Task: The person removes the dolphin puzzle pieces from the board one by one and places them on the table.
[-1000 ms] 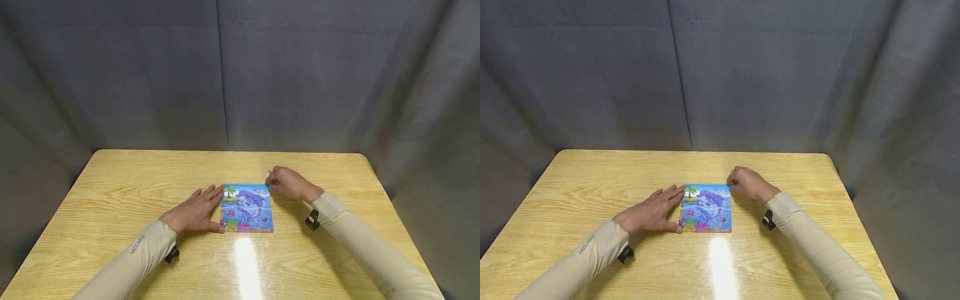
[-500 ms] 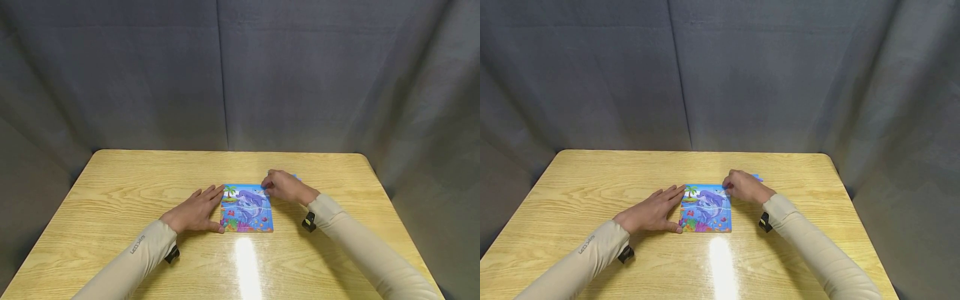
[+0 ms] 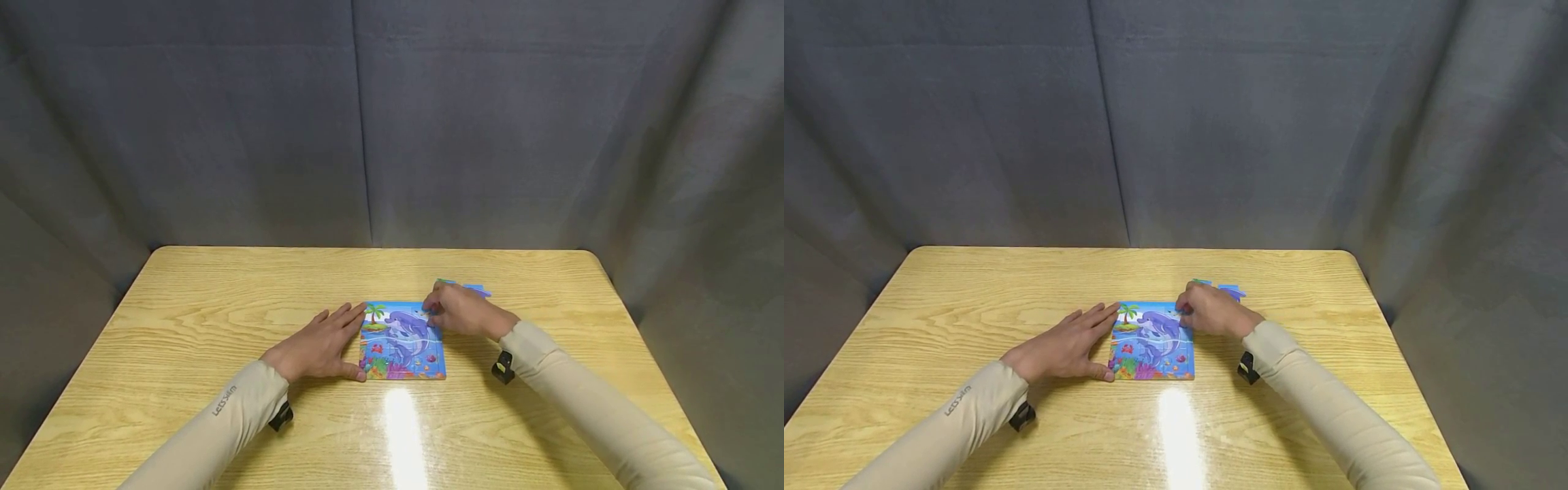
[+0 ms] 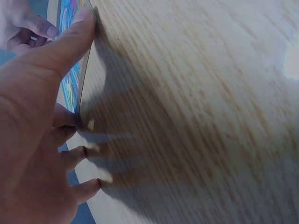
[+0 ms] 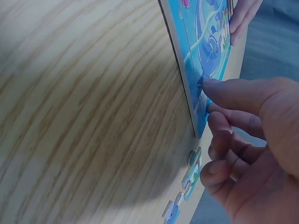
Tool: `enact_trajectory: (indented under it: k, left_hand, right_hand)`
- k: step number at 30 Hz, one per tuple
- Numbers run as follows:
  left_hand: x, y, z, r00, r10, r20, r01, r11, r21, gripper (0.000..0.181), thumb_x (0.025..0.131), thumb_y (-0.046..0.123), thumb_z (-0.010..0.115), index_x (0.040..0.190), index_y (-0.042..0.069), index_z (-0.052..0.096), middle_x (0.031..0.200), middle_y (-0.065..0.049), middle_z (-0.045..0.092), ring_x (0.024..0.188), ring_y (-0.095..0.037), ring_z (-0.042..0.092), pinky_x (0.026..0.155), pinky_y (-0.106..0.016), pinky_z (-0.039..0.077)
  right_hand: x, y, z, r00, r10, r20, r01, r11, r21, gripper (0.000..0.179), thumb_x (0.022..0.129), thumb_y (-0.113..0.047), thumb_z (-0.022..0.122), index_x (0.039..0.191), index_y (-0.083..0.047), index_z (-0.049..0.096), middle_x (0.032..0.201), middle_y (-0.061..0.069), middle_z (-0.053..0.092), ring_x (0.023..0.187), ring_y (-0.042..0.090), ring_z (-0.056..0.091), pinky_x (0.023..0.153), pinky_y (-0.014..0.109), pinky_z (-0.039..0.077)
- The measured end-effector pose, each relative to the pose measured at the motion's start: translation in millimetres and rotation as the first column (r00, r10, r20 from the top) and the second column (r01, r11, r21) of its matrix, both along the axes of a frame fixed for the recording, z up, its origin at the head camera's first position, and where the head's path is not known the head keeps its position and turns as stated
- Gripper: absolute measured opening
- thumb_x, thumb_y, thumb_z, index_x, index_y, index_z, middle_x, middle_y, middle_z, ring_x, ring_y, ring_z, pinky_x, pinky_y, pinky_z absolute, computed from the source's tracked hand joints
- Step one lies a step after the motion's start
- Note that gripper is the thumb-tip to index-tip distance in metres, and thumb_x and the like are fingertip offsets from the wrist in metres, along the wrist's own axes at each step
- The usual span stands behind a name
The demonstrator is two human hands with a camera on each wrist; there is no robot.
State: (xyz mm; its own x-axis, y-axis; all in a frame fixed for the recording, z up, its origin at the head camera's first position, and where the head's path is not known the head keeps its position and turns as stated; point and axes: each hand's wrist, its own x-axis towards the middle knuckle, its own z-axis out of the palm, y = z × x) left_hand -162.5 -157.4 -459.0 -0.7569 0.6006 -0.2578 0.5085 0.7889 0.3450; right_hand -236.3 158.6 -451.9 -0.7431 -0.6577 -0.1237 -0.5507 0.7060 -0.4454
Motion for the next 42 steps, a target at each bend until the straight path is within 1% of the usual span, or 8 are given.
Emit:
enact_trajectory:
  k: [9,13,19,22,26,31,37,42]
  left_hand:
    - [0.6,-1.1,-1.4,1.0,0.001,-0.004,-0.001,1.0,0.005,0.111,0.093,0.064,0.074,0.168,-0.001,0.025,0.181,-0.013,0.013,0.167,-0.043,0.016,0.131,-0.069,0.022]
    - [0.1,-0.6,-1.4,1.0,-0.002,-0.004,0.002,1.0,0.003,0.111,0.093,0.065,0.073,0.168,-0.001,0.024,0.181,-0.013,0.013,0.167,-0.043,0.016,0.131,-0.069,0.022]
    - [-0.8,-0.2,-1.6,1.0,-0.005,-0.009,0.005,1.0,0.001,0.112,0.093,0.065,0.073,0.168,-0.001,0.024,0.181,-0.014,0.013,0.167,-0.043,0.017,0.13,-0.07,0.023]
    - [-0.6,-0.3,-2.0,1.0,-0.005,-0.01,0.005,1.0,0.0,0.112,0.092,0.065,0.074,0.168,-0.001,0.024,0.181,-0.014,0.013,0.167,-0.043,0.017,0.13,-0.07,0.023]
    - [-0.3,-0.5,-2.3,1.0,-0.005,-0.011,0.005,1.0,0.0,0.112,0.092,0.064,0.074,0.168,-0.001,0.024,0.181,-0.014,0.013,0.167,-0.043,0.017,0.13,-0.07,0.023]
    - [-0.3,-0.6,-2.8,1.0,-0.006,-0.012,0.006,1.0,0.0,0.112,0.093,0.065,0.074,0.169,-0.001,0.024,0.181,-0.014,0.013,0.167,-0.043,0.016,0.13,-0.07,0.023]
    - [0.1,-0.7,-3.2,1.0,-0.012,-0.018,0.012,1.0,0.0,0.111,0.093,0.065,0.073,0.169,0.0,0.023,0.181,-0.015,0.013,0.167,-0.044,0.017,0.13,-0.07,0.024]
    - [0.3,-1.3,-3.6,1.0,-0.013,-0.019,0.013,1.0,0.003,0.111,0.093,0.065,0.073,0.169,0.0,0.024,0.181,-0.015,0.014,0.167,-0.044,0.017,0.13,-0.07,0.024]
  right_hand:
    - [1.9,-2.5,0.4,0.998,-0.041,0.041,0.04,0.999,0.026,0.038,0.095,-0.021,0.083,0.127,-0.002,0.074,0.115,0.007,0.067,0.101,0.017,0.063,0.095,0.038,0.058]
    - [1.7,-1.8,-0.1,0.997,-0.057,0.058,0.057,0.998,0.011,0.037,0.095,-0.02,0.083,0.126,-0.003,0.071,0.116,0.008,0.065,0.099,0.017,0.062,0.092,0.037,0.057]
    - [0.8,-1.7,-1.0,0.997,-0.06,0.044,0.061,0.998,-0.02,0.035,0.093,-0.018,0.085,0.12,-0.004,0.068,0.113,0.007,0.066,0.095,0.017,0.059,0.086,0.036,0.054]
    - [-0.1,-1.4,-1.1,0.998,-0.05,0.043,0.051,0.998,-0.028,0.035,0.092,-0.017,0.085,0.12,-0.005,0.067,0.112,0.006,0.066,0.096,0.018,0.058,0.087,0.036,0.052]
    - [-2.7,0.0,-0.4,0.999,-0.014,0.047,0.016,0.999,-0.052,0.028,0.096,-0.014,0.08,0.122,-0.007,0.07,0.112,0.006,0.065,0.097,0.019,0.058,0.087,0.036,0.052]
    - [-5.8,4.1,4.8,0.996,0.025,0.085,-0.013,0.99,-0.142,0.015,0.105,-0.011,0.068,0.118,-0.007,0.075,0.107,0.008,0.066,0.083,0.016,0.054,0.075,0.03,0.049]
    - [-9.8,9.1,13.9,0.984,-0.009,0.177,0.046,0.978,-0.204,0.013,0.106,-0.013,0.065,0.112,-0.011,0.077,0.102,0.005,0.073,0.072,0.012,0.049,0.067,0.027,0.044]
    - [-13.6,18.5,23.2,0.981,-0.064,0.183,0.103,0.971,-0.215,0.012,0.106,-0.014,0.066,0.108,-0.014,0.078,0.098,0.004,0.072,0.073,0.015,0.049,0.066,0.028,0.043]
